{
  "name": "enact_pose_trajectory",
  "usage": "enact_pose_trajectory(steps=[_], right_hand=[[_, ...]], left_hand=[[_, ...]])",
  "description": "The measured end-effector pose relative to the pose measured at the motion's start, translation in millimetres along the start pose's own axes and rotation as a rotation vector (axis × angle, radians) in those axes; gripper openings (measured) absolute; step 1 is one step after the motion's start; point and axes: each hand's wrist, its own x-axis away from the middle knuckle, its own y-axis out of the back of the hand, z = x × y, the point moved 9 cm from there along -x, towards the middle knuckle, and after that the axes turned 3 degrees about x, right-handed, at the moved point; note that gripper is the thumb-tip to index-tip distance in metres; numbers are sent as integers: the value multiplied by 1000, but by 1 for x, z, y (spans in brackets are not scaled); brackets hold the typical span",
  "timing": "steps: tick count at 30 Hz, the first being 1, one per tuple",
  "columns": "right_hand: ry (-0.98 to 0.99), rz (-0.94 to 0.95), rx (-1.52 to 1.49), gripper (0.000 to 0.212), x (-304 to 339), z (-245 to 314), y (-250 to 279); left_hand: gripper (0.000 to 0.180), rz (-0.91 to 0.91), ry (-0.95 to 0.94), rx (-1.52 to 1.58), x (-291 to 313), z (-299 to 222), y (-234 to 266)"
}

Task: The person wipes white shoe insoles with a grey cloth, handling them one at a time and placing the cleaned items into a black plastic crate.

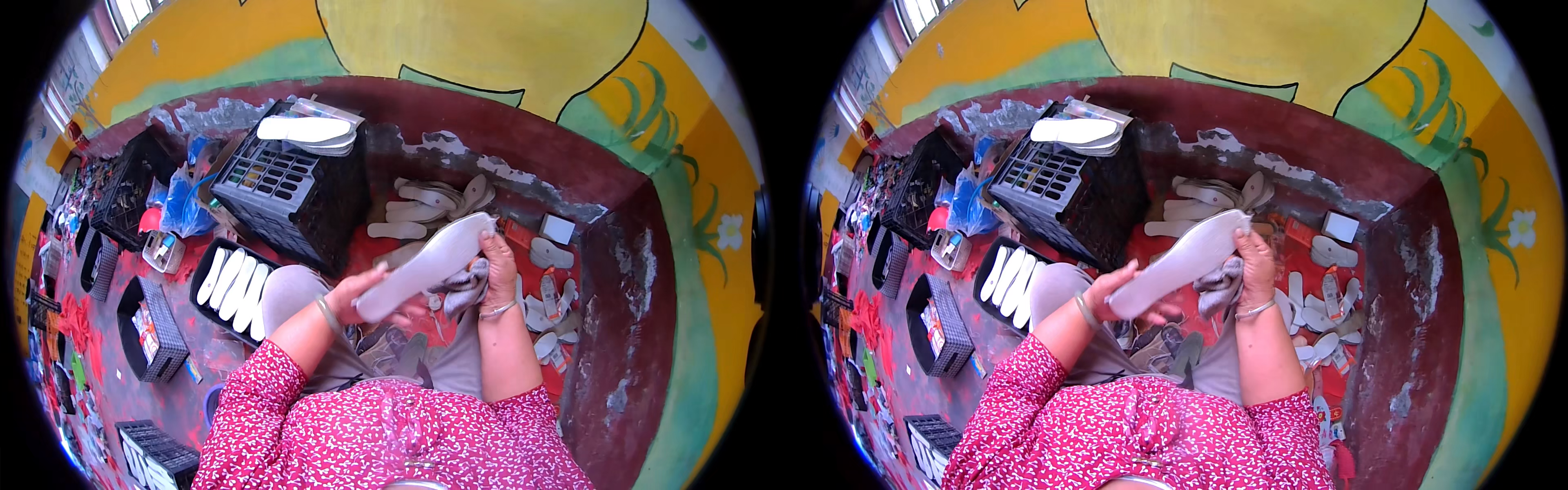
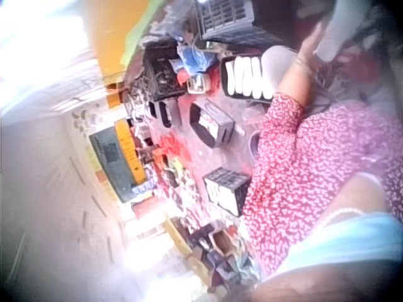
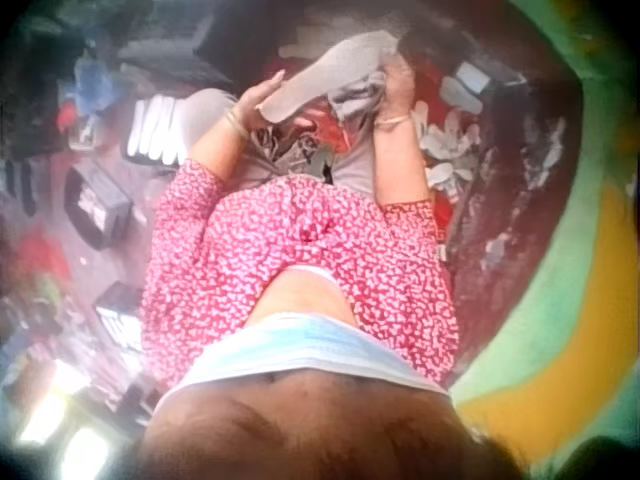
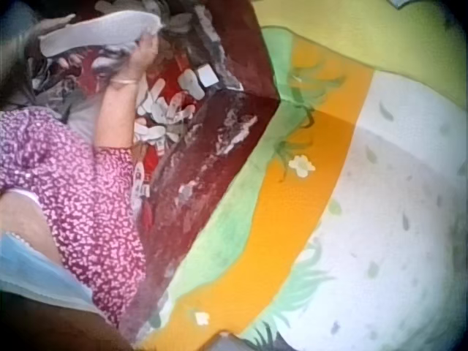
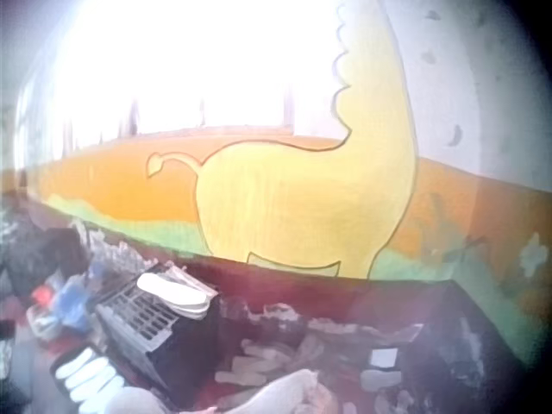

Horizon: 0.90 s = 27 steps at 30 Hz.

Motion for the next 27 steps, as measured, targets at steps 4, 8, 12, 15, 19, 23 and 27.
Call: enact_pose_trajectory(steps=[4,8,12,15,19,23,27], right_hand=[[112,-219,-57,26,-3,5,18],[90,-232,-67,26,-2,0,27],[75,-228,-29,26,-4,-6,26],[77,-162,-45,25,-6,-11,18],[-15,-58,-42,22,-2,-7,5],[11,64,-46,12,4,1,-9],[-17,23,-179,10,7,-6,-14]], left_hand=[[75,-177,-312,12,4,-39,2],[57,-205,-467,-151,12,-53,2],[40,-236,-552,-137,15,-58,2],[34,-270,-591,-152,21,-65,4],[25,-434,-725,-158,36,-73,33],[18,-447,-776,-362,49,-85,33],[19,-374,-889,-546,61,-99,19]])
